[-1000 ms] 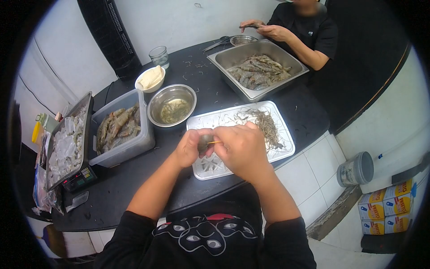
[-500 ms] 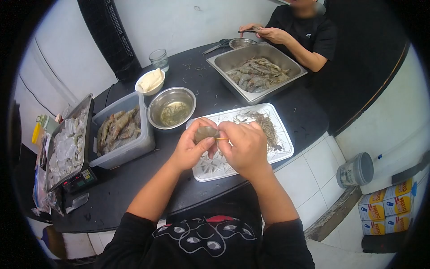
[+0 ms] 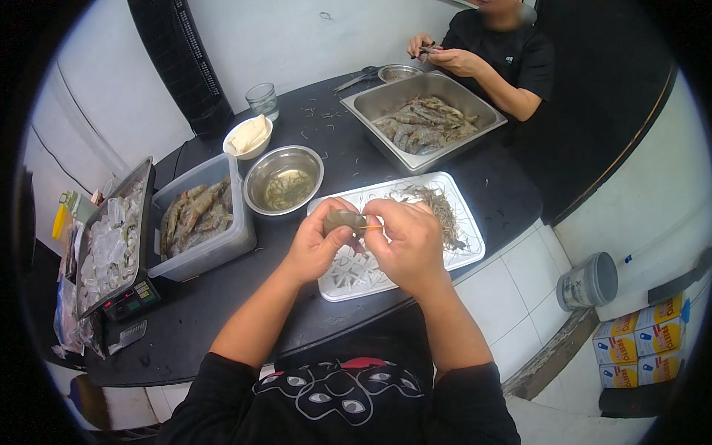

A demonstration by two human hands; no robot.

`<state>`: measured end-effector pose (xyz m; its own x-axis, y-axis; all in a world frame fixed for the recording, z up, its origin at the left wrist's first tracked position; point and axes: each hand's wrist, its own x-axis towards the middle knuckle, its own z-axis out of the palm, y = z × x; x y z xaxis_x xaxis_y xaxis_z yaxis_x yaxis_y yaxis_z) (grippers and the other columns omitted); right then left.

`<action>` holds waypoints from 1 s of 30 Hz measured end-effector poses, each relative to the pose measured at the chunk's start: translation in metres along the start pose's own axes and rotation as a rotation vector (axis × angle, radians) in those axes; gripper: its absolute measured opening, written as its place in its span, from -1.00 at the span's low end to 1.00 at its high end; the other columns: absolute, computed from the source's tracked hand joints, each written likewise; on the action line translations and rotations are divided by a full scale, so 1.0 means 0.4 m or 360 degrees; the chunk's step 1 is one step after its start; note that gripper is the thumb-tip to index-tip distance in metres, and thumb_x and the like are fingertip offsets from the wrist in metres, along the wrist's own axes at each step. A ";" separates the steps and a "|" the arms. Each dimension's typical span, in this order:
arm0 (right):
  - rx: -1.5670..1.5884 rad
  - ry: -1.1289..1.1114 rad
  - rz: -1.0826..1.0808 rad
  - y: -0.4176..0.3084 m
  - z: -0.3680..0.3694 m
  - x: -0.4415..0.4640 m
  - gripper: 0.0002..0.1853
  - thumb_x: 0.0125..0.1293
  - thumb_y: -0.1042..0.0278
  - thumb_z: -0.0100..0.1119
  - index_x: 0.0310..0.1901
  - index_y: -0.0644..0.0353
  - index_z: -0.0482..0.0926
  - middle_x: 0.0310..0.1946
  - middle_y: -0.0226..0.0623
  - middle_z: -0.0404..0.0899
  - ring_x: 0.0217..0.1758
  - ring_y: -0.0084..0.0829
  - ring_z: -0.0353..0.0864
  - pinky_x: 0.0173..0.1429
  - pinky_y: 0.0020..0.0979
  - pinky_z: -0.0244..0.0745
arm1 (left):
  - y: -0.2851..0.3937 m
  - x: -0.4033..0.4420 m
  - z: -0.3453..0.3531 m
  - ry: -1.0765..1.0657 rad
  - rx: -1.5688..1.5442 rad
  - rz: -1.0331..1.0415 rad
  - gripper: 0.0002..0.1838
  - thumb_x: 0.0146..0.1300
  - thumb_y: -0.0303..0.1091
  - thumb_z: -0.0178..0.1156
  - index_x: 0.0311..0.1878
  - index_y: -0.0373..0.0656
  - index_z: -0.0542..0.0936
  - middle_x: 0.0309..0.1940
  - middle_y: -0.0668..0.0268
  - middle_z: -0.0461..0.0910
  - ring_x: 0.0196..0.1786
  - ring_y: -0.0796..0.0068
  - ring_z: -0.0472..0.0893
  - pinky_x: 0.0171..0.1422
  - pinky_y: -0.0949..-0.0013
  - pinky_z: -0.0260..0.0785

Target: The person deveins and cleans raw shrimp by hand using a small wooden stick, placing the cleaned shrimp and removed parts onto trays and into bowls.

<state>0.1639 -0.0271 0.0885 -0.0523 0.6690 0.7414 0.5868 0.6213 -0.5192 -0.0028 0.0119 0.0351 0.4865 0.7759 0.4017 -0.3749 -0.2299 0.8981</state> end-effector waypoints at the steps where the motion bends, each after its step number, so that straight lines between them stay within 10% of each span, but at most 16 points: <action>1: 0.0011 0.0003 0.0004 -0.001 -0.001 0.000 -0.91 0.06 0.52 0.21 -0.35 0.15 0.59 -0.60 -0.32 0.55 -0.55 -0.29 0.53 -0.33 -0.30 0.27 | -0.003 0.000 -0.001 0.0001 -0.0002 0.0000 -0.76 0.42 -0.32 0.15 0.00 -0.23 0.39 -0.17 0.32 0.52 -0.22 0.61 0.56 -0.11 0.49 0.51; 30: -0.0067 -0.0094 0.0224 0.020 -0.115 0.052 -0.90 0.06 0.53 0.24 -0.34 0.19 0.63 -0.57 -0.22 0.58 -0.53 -0.31 0.56 -0.39 -0.37 0.40 | -0.026 0.004 -0.023 0.0026 0.0040 -0.0045 -0.77 0.41 -0.36 0.13 0.00 -0.26 0.38 -0.13 0.25 0.53 -0.17 0.52 0.58 -0.08 0.39 0.57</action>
<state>0.2046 -0.0268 0.1194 -0.0140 0.7720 0.6355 0.6249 0.5030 -0.5971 -0.0054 0.0209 0.0246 0.4835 0.7917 0.3734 -0.3413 -0.2223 0.9133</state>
